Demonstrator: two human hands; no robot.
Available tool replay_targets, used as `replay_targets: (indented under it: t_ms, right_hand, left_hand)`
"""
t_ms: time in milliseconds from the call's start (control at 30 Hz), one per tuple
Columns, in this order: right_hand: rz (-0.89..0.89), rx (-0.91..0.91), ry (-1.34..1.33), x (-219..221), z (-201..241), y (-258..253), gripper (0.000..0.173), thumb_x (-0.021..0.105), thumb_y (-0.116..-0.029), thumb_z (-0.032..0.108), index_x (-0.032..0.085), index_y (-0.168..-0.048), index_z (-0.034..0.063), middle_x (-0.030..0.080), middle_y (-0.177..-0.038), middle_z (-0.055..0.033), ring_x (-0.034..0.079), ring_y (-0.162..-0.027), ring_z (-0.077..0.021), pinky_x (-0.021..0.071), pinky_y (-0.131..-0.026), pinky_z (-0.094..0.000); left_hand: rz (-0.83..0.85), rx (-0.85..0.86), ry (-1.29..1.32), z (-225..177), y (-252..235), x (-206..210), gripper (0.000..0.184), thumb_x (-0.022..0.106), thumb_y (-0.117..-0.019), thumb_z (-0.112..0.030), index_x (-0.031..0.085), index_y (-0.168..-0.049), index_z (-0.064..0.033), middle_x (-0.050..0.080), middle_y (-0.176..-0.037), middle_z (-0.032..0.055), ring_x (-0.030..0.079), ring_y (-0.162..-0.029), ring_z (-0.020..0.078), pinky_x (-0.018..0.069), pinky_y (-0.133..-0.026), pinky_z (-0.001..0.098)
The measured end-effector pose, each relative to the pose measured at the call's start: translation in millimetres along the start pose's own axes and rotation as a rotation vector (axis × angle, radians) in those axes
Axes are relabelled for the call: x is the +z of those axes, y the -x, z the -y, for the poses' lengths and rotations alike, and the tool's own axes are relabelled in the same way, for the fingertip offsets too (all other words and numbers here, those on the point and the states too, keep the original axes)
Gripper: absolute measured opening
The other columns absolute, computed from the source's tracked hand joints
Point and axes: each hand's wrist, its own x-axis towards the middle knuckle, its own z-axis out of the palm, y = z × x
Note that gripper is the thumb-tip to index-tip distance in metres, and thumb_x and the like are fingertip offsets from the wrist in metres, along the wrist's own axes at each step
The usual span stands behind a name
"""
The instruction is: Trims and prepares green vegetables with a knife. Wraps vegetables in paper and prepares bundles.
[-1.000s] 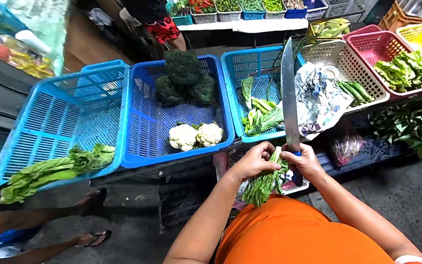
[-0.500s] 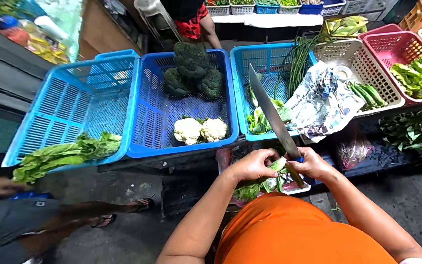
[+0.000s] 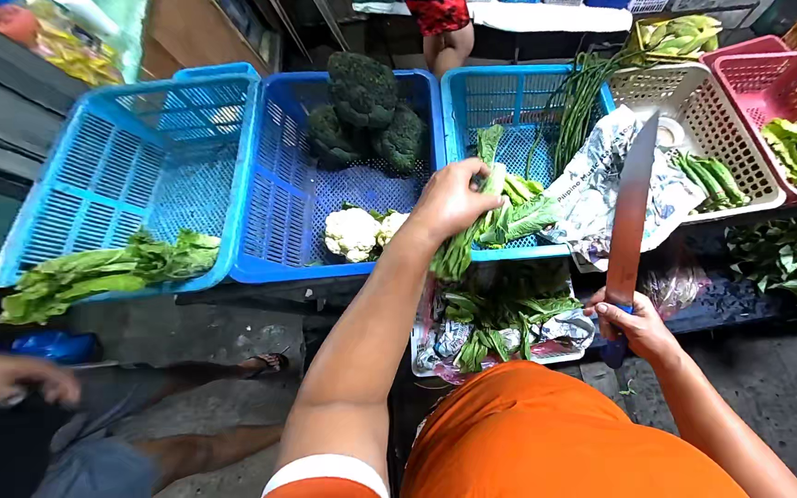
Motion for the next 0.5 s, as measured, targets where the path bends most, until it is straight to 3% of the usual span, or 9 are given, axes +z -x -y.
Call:
replay_targets:
  t_ms: [167, 300, 333, 400, 500]
  right_hand:
    - [0.028, 0.124, 0.106, -5, -17, 19, 0.016, 0.061, -0.0980, 0.016, 0.067, -0.108, 0.0056, 0.067, -0.078, 0.0052, 0.057, -0.053, -0.0036, 0.0513, -0.050, -0.0209]
    - [0.072, 0.304, 0.293, -16, -46, 35, 0.023, 0.062, -0.0964, 0.025, 0.067, -0.106, 0.0057, 0.062, -0.071, 0.0058, 0.053, -0.051, -0.0018, 0.0478, -0.049, -0.0204]
    - [0.095, 0.351, 0.387, -22, -56, 38, 0.028, 0.062, -0.0963, 0.029, 0.067, -0.108, 0.0049, 0.062, -0.073, 0.0037, 0.053, -0.053, -0.0028, 0.0479, -0.051, -0.0222]
    - [0.170, 0.431, 0.594, -36, -77, 42, 0.035, 0.061, -0.0967, 0.035, 0.068, -0.111, 0.0041, 0.065, -0.083, -0.0051, 0.059, -0.064, -0.0119, 0.0519, -0.062, -0.0349]
    - [0.268, 0.590, 0.798, -49, -99, 39, 0.036, 0.064, -0.0990, 0.035, 0.069, -0.116, 0.0030, 0.070, -0.102, -0.0192, 0.067, -0.095, -0.0333, 0.0517, -0.090, -0.0587]
  left_hand:
    - [-0.021, -0.023, -0.083, -8, -54, 26, 0.044, 0.074, -0.0934, -0.029, 0.064, -0.129, -0.0060, 0.067, -0.116, 0.0204, 0.064, -0.108, 0.0366, 0.0496, -0.096, 0.0595]
    - [-0.027, 0.051, -0.145, 9, -55, 49, 0.062, 0.073, -0.0948, -0.036, 0.054, -0.147, -0.0082, 0.057, -0.138, 0.0218, 0.053, -0.132, 0.0377, 0.0423, -0.110, 0.0557]
    - [-0.082, 0.119, -0.076, 16, -45, 50, 0.060, 0.072, -0.0954, -0.031, 0.054, -0.147, -0.0070, 0.056, -0.139, 0.0212, 0.054, -0.131, 0.0355, 0.0433, -0.110, 0.0520]
    - [-0.160, 0.249, 0.144, 32, -16, 49, 0.046, 0.069, -0.0962, -0.020, 0.060, -0.138, -0.0035, 0.063, -0.129, 0.0168, 0.062, -0.113, 0.0264, 0.0523, -0.097, 0.0430]
    - [0.046, 0.193, 0.502, 58, 51, 40, 0.026, 0.058, -0.0992, -0.014, 0.066, -0.120, -0.0011, 0.071, -0.109, 0.0101, 0.067, -0.085, 0.0140, 0.0572, -0.070, 0.0314]
